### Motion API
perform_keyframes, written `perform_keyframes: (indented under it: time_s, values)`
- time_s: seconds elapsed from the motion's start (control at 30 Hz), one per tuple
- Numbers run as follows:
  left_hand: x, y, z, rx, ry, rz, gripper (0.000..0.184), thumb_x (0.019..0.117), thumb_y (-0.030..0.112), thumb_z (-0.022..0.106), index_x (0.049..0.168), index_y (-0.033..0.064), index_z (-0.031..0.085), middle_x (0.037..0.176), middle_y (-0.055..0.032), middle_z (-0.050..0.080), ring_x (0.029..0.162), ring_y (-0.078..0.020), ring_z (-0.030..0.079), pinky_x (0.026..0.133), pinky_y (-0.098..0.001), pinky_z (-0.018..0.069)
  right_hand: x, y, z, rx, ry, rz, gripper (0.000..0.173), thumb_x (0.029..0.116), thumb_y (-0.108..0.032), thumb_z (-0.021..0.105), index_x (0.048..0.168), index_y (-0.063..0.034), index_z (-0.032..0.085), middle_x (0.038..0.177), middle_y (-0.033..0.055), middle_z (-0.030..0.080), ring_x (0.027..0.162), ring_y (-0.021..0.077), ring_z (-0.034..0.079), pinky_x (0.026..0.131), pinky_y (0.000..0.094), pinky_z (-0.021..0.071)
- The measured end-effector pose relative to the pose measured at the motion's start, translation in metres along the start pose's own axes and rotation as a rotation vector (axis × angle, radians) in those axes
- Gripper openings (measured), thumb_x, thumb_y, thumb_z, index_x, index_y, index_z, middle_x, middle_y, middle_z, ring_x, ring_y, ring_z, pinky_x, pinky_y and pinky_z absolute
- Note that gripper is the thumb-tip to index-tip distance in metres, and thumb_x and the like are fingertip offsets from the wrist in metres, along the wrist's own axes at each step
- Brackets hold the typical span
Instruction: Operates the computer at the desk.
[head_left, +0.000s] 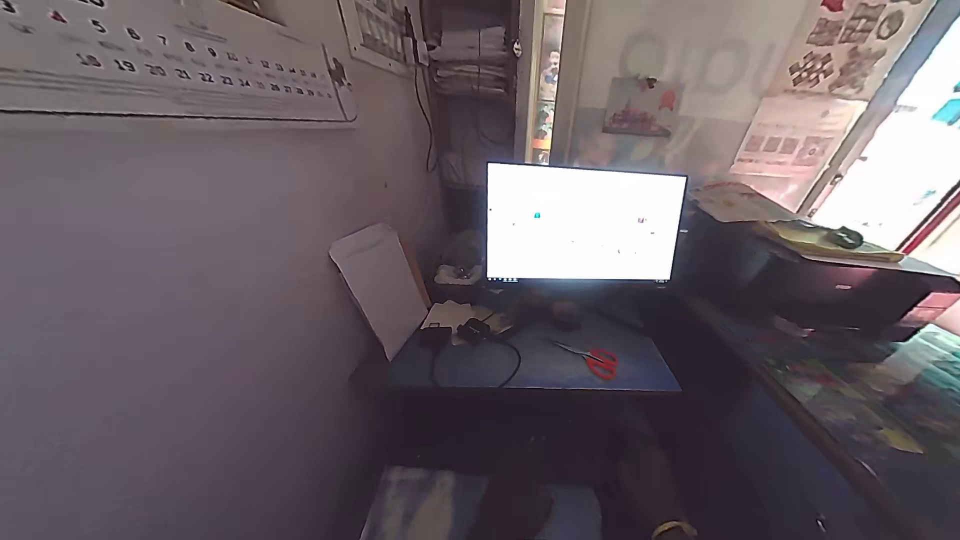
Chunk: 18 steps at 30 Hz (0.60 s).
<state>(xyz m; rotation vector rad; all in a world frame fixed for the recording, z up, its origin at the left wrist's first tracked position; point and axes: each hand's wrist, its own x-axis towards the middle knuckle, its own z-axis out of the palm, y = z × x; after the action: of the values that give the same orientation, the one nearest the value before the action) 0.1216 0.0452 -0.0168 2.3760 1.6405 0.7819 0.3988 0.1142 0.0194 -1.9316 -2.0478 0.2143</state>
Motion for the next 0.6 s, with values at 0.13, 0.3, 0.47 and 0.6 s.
perform_keyframes:
  time_s: [0.13, 0.3, 0.47, 0.6]
  values:
    - [0.001, 0.001, 0.000, 0.014, -0.004, -0.003, 0.053, 0.1019, 0.053, 0.048, 0.133, 0.0159, 0.069, 0.159, -0.0069, 0.046, 0.151, -0.0258, 0.036, 0.125, -0.0514, 0.0259, 0.000, 0.005, 0.008, -0.021, 0.066, -0.132, 0.049, 0.0971, -0.029, 0.059, 0.142, -0.0093, 0.061, 0.148, 0.0176, 0.056, 0.138, 0.0363, 0.052, 0.115, 0.0522, 0.0426]
    - [0.001, -0.003, 0.003, 0.045, -0.050, 0.008, 0.053, 0.1038, 0.056, 0.042, 0.134, 0.0194, 0.067, 0.163, -0.0041, 0.039, 0.154, -0.0236, 0.031, 0.126, -0.0492, 0.0226, 0.001, 0.015, 0.020, 0.000, 0.153, -0.285, 0.047, 0.0970, -0.031, 0.055, 0.140, -0.0146, 0.064, 0.149, 0.0122, 0.056, 0.140, 0.0309, 0.052, 0.116, 0.0489, 0.0426]
    - [0.002, -0.001, 0.000, 0.042, -0.041, -0.005, 0.052, 0.1031, 0.054, 0.045, 0.134, 0.0190, 0.067, 0.162, -0.0036, 0.041, 0.153, -0.0236, 0.033, 0.125, -0.0500, 0.0240, 0.004, 0.017, 0.025, 0.006, 0.240, -0.334, 0.045, 0.0948, -0.030, 0.057, 0.136, -0.0139, 0.068, 0.144, 0.0123, 0.060, 0.135, 0.0313, 0.056, 0.113, 0.0485, 0.0457]
    - [0.000, 0.000, 0.003, 0.032, -0.052, -0.005, 0.052, 0.1034, 0.054, 0.045, 0.134, 0.0182, 0.067, 0.163, -0.0046, 0.040, 0.154, -0.0244, 0.031, 0.126, -0.0505, 0.0230, 0.001, 0.018, 0.025, 0.000, 0.255, -0.348, 0.045, 0.0949, -0.030, 0.056, 0.136, -0.0151, 0.068, 0.144, 0.0107, 0.061, 0.134, 0.0303, 0.057, 0.112, 0.0498, 0.0468]
